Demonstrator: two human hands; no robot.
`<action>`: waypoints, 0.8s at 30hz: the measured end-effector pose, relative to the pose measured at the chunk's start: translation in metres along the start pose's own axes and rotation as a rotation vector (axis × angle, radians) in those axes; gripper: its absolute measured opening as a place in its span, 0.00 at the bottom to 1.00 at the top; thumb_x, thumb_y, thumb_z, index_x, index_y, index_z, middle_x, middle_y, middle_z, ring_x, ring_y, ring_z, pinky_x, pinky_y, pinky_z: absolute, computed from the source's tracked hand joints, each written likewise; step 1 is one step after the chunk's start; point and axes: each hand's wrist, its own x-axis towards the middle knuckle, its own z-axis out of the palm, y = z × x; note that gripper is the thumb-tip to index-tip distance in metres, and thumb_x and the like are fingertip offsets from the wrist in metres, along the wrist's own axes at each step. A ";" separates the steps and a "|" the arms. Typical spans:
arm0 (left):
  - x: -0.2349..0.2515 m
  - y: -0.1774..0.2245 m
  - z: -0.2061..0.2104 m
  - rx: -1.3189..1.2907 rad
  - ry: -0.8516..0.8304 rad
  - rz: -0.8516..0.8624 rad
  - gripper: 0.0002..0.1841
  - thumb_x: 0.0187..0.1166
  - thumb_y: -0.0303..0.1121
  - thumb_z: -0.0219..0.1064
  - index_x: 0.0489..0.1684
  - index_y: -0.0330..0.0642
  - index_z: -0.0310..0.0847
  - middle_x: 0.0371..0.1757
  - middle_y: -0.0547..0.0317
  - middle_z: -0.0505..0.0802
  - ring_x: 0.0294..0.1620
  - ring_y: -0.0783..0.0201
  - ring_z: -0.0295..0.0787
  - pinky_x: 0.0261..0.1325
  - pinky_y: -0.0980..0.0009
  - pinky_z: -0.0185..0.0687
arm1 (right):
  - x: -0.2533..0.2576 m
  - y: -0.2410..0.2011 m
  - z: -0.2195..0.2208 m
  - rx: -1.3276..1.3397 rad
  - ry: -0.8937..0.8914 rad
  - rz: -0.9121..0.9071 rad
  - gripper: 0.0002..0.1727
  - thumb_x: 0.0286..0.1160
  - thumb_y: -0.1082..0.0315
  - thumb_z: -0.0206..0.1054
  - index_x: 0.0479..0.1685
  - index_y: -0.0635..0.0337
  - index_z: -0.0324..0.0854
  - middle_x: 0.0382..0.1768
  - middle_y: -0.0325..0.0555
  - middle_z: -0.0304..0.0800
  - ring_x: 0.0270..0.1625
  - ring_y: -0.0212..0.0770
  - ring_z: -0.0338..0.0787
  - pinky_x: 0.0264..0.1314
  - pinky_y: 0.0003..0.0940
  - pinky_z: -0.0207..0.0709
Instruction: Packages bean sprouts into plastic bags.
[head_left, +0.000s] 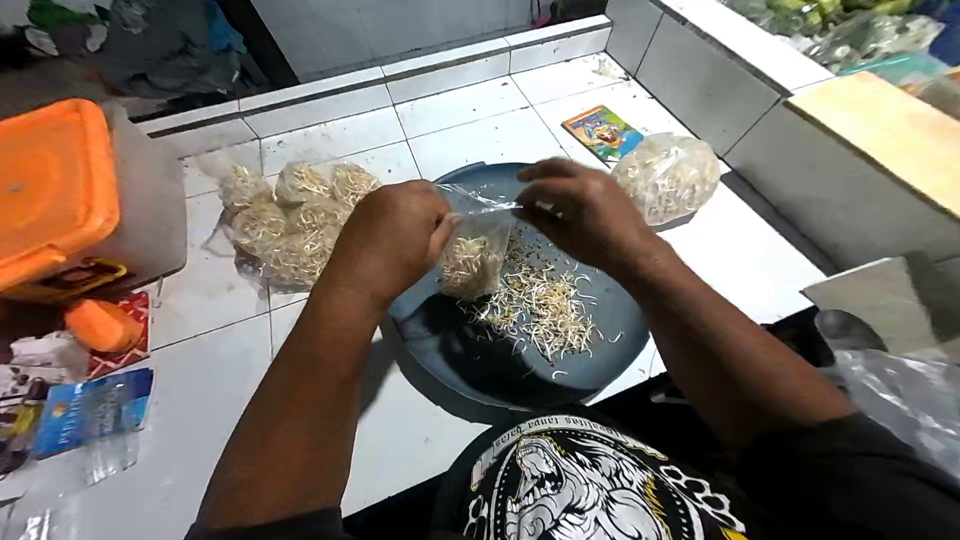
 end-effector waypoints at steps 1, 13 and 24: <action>-0.002 -0.004 0.001 0.013 0.002 -0.010 0.18 0.88 0.41 0.60 0.30 0.40 0.86 0.38 0.53 0.89 0.37 0.55 0.88 0.43 0.51 0.85 | 0.006 0.002 0.001 -0.019 -0.009 -0.005 0.13 0.83 0.55 0.67 0.45 0.49 0.94 0.60 0.43 0.92 0.60 0.40 0.92 0.61 0.45 0.87; -0.010 -0.005 0.014 -0.105 0.039 -0.125 0.10 0.84 0.32 0.64 0.40 0.40 0.92 0.48 0.52 0.91 0.48 0.57 0.90 0.55 0.54 0.87 | 0.020 0.005 0.046 0.637 -0.178 0.228 0.45 0.70 0.65 0.79 0.87 0.59 0.57 0.56 0.50 0.90 0.39 0.41 0.94 0.41 0.39 0.92; -0.026 0.055 0.028 -0.632 0.322 -0.376 0.18 0.76 0.31 0.74 0.61 0.38 0.77 0.47 0.56 0.90 0.41 0.64 0.92 0.45 0.62 0.94 | 0.006 -0.017 0.050 0.409 -0.245 -0.063 0.30 0.72 0.69 0.76 0.77 0.55 0.77 0.38 0.45 0.91 0.35 0.38 0.89 0.42 0.39 0.88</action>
